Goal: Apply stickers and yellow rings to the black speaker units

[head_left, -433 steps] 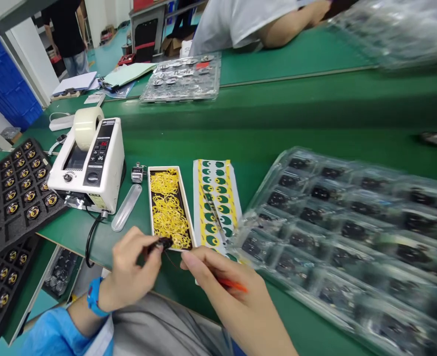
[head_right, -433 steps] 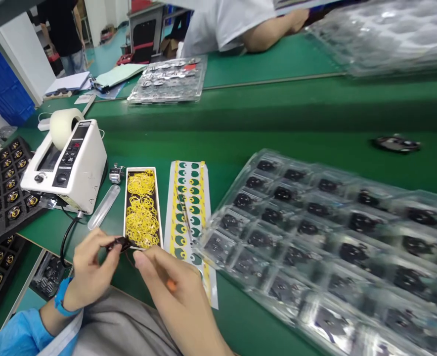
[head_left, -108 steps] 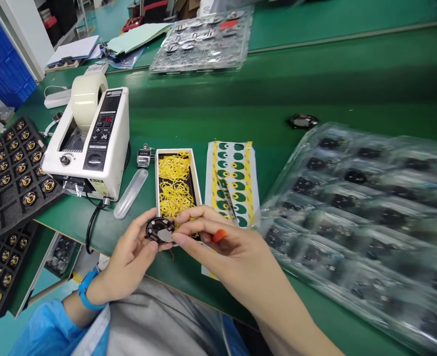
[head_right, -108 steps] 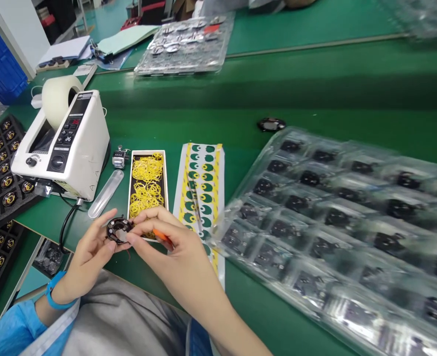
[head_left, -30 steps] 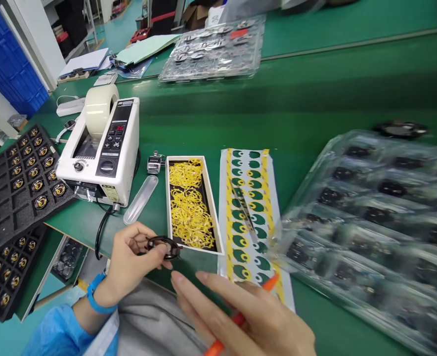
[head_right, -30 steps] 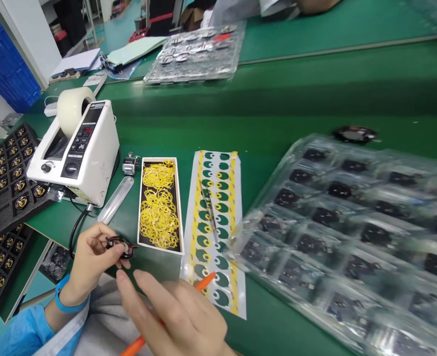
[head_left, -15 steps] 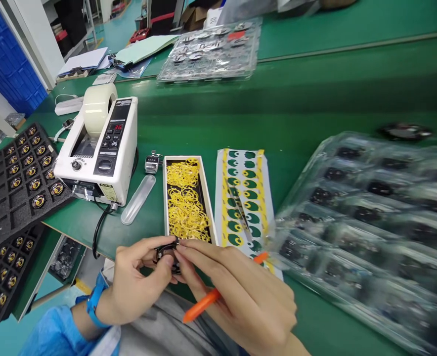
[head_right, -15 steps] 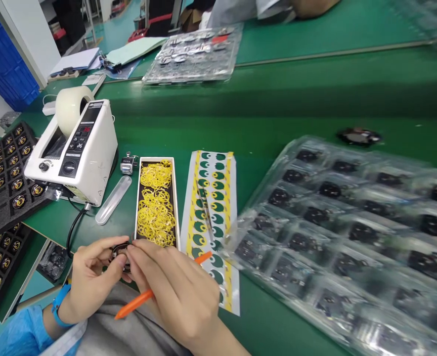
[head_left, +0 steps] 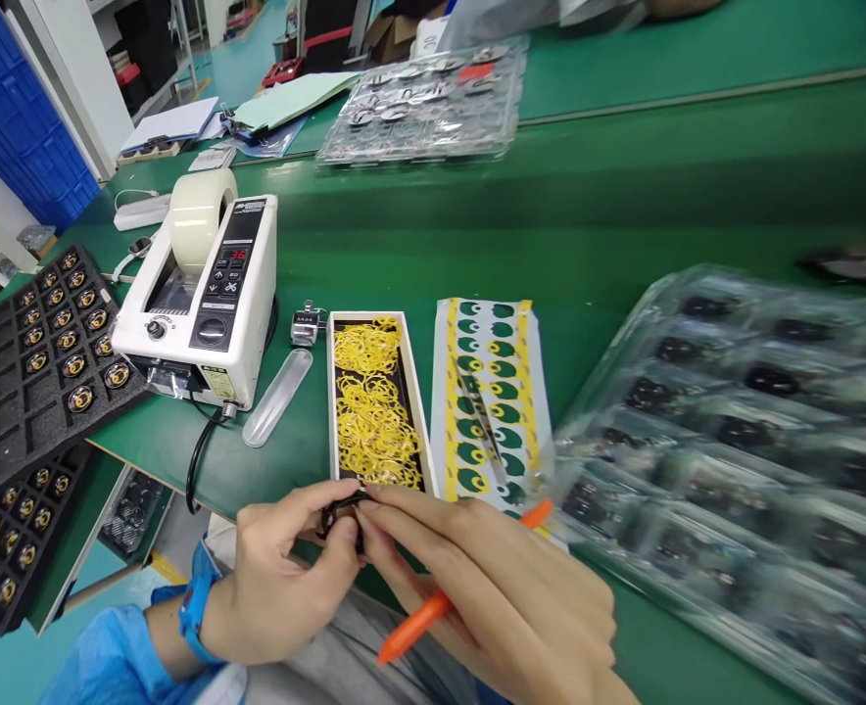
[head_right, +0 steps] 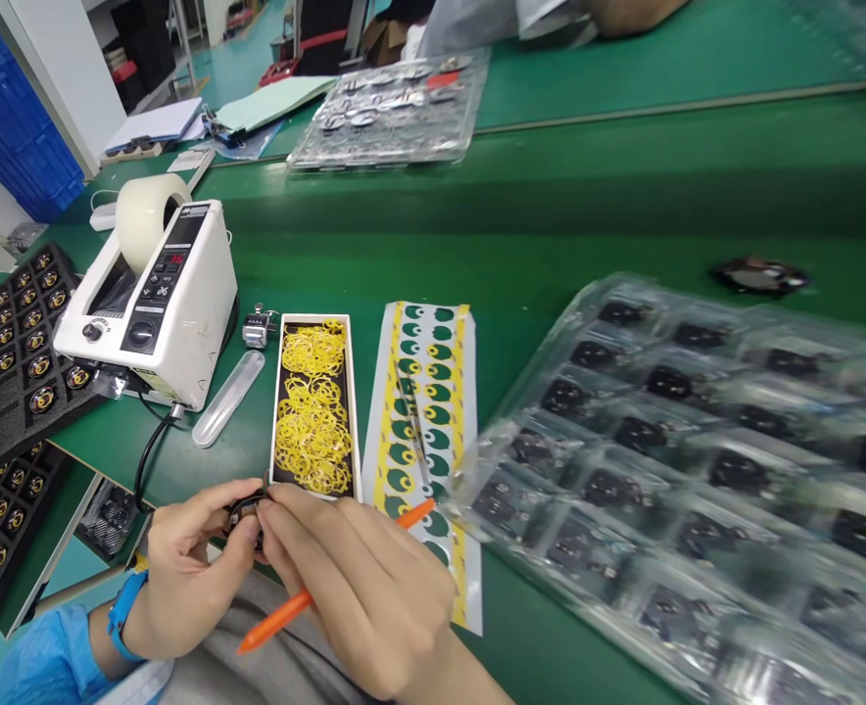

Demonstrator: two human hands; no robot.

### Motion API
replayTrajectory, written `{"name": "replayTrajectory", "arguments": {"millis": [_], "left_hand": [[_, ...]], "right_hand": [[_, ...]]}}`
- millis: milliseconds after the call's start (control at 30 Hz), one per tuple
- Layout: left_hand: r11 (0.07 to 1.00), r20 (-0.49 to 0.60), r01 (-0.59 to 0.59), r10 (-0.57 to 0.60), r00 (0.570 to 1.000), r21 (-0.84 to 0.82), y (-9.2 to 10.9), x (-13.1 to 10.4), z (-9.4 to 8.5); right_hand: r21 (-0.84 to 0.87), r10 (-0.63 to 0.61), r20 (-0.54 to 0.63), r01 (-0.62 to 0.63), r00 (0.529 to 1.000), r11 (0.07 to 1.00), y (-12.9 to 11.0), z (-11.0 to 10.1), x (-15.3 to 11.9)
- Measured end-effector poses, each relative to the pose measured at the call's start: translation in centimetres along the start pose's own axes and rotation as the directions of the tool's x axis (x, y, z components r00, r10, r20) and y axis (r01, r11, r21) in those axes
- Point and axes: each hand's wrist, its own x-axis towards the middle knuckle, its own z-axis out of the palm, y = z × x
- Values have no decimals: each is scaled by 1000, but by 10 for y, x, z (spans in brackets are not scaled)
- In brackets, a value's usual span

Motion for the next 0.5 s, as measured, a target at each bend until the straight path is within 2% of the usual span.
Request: {"name": "replayTrajectory", "arguments": {"millis": [133,300,400,500], "left_hand": [[1000,-5,2,-2,1000,14,1,0,1],[980,12,162,-162,987,-118,-2,3,2],[919,39,301,-301,953,-253,-10,8,2],[847,80,399,-397,914,-352,-18,15,-1]], "right_hand": [[-20,29,-57,-30,998,999,-3,5,0],[-33,82,-86,-85,993,996,-7,14,-4],[58,207,-65,-203,976,977,-9,13,-9],[227,422,-36,-404,906,886,-7,3,-10]]}}
